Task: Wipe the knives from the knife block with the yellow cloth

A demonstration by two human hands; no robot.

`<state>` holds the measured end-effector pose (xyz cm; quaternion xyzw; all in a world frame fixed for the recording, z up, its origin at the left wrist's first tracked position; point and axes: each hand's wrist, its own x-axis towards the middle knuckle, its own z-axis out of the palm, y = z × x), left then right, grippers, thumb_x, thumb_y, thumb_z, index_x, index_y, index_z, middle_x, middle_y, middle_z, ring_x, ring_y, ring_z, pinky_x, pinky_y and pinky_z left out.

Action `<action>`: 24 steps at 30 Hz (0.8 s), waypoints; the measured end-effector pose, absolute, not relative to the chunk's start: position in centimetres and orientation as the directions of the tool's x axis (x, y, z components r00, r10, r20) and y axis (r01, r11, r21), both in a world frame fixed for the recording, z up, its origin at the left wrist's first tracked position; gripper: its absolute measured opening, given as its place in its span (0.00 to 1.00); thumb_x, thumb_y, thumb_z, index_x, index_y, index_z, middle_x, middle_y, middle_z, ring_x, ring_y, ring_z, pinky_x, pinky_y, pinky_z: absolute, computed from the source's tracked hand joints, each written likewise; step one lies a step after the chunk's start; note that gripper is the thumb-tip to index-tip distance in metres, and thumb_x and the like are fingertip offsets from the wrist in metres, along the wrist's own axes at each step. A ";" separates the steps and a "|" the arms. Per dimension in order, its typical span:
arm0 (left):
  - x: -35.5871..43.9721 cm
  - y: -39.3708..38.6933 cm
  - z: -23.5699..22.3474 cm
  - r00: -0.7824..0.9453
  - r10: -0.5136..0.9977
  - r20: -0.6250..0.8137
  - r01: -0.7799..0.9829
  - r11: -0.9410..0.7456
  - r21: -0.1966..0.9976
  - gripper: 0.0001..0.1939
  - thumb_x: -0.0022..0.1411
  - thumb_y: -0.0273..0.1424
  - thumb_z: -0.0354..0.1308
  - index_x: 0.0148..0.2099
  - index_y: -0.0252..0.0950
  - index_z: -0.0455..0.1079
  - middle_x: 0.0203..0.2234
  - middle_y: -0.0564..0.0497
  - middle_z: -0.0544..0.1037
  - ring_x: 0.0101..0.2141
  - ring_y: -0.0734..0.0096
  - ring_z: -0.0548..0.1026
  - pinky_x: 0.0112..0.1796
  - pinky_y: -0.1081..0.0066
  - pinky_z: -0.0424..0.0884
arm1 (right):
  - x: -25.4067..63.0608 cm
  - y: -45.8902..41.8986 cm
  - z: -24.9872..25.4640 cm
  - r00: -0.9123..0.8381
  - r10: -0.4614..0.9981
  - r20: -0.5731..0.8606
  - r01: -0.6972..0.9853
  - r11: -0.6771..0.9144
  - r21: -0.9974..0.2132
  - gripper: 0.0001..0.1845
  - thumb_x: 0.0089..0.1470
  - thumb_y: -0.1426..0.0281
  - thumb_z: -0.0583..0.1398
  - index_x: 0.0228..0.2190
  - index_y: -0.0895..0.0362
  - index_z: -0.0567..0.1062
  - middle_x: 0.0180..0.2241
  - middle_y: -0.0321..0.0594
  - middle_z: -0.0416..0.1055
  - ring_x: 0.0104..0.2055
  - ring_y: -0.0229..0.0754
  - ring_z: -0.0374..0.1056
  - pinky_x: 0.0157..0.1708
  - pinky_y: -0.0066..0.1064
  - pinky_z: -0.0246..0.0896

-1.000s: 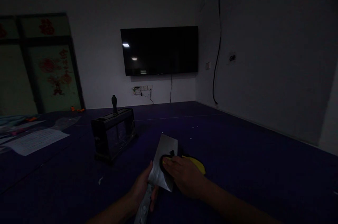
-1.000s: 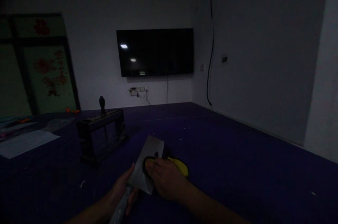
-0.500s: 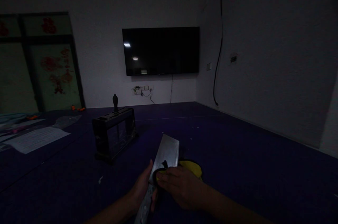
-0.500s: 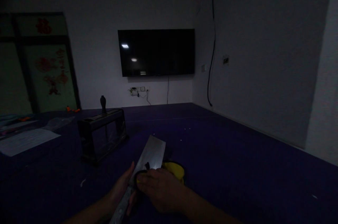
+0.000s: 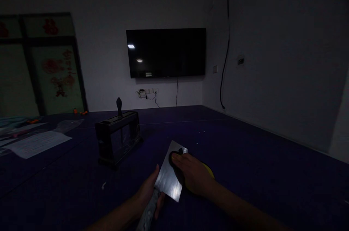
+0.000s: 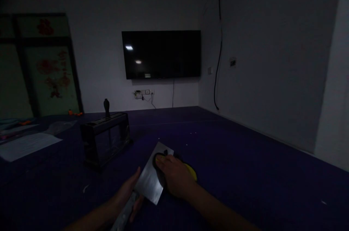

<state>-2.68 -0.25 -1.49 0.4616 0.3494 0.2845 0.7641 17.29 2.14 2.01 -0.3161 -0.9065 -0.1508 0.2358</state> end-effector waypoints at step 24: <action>-2.7 0.4 -1.5 0.658 0.687 -0.309 -0.031 0.434 0.900 0.44 0.48 0.64 0.29 0.08 0.31 0.59 0.02 0.49 0.59 0.05 0.80 0.55 0.07 0.79 0.51 | 18.5 3.6 1.5 -0.481 0.673 0.562 0.806 0.592 -0.019 0.35 0.45 0.84 0.48 0.57 0.59 0.55 0.57 0.43 0.56 0.53 0.47 0.56 0.53 0.40 0.52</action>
